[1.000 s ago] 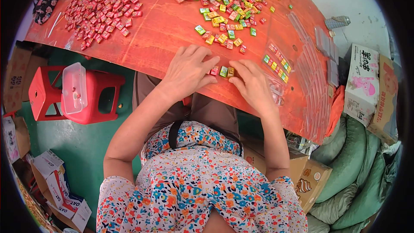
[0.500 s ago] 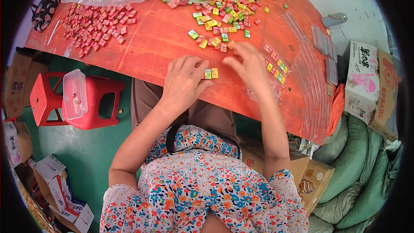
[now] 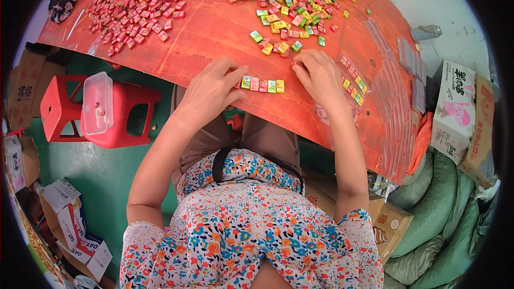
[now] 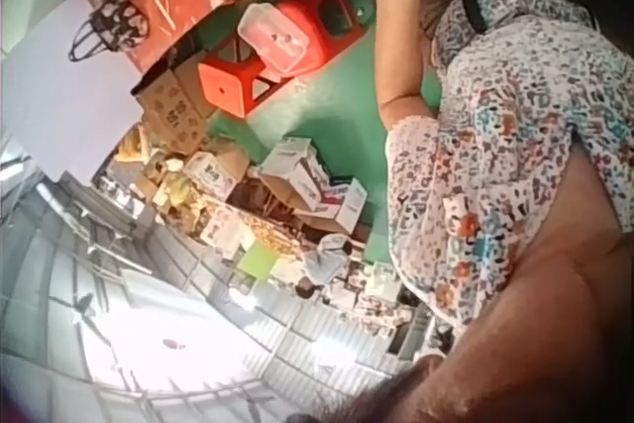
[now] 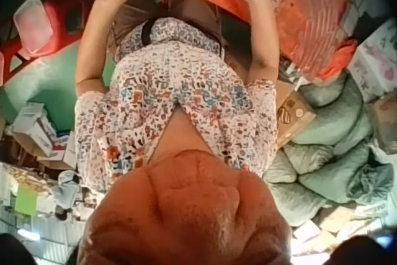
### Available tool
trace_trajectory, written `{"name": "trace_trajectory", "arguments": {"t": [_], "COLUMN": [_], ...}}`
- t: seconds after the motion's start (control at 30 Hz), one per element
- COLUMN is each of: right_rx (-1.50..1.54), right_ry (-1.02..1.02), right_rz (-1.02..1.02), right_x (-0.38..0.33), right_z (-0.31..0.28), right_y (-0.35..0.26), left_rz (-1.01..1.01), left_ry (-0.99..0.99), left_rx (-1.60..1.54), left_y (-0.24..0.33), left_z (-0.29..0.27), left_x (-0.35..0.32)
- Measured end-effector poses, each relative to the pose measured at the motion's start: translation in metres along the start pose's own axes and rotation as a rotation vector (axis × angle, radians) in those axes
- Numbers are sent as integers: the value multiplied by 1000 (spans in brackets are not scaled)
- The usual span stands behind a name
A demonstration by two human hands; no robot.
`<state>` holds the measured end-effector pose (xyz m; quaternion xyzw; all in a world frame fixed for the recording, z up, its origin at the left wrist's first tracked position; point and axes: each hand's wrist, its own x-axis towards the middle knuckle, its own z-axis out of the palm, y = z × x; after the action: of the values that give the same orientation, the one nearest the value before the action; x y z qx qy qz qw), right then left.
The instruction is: Sorting and packaging small colorful items into plastic trays and cardboard boxes.
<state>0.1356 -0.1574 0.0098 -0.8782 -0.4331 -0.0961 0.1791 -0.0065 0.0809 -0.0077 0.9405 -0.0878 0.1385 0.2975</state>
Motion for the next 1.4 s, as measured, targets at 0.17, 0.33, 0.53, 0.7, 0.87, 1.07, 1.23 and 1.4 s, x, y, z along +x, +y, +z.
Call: {"name": "trace_trajectory", "arguments": {"t": [0.17,0.33,0.53,0.7,0.87,1.07,1.23,1.4], "right_rx": [-6,67,221,161,89,7,-3,83], "right_ry": [99,95,-55,-85,50,73,19,24], "right_rz": [-79,-99,80,58,123,254,304,315], "right_x": [-39,-53,-49,-45,-72,-116,-133,-138], "right_z": [-2,-3,-6,5,-28,-63,-65,-62], "right_y": [-22,-31,-28,-38,-30,23,55,62], "left_rz": [-56,-94,-47,-22,2,221,221,238], "left_ry": [-84,-15,-108,-121,-160,-144,-196,-188], "left_rx": [-27,-81,-49,-78,-226,-201,-201,-225], "left_y": [7,14,16,18,44,91,104,96], "left_z": [5,6,4,11,23,82,113,111], "left_x": [5,4,17,23,47,95,107,97]}}
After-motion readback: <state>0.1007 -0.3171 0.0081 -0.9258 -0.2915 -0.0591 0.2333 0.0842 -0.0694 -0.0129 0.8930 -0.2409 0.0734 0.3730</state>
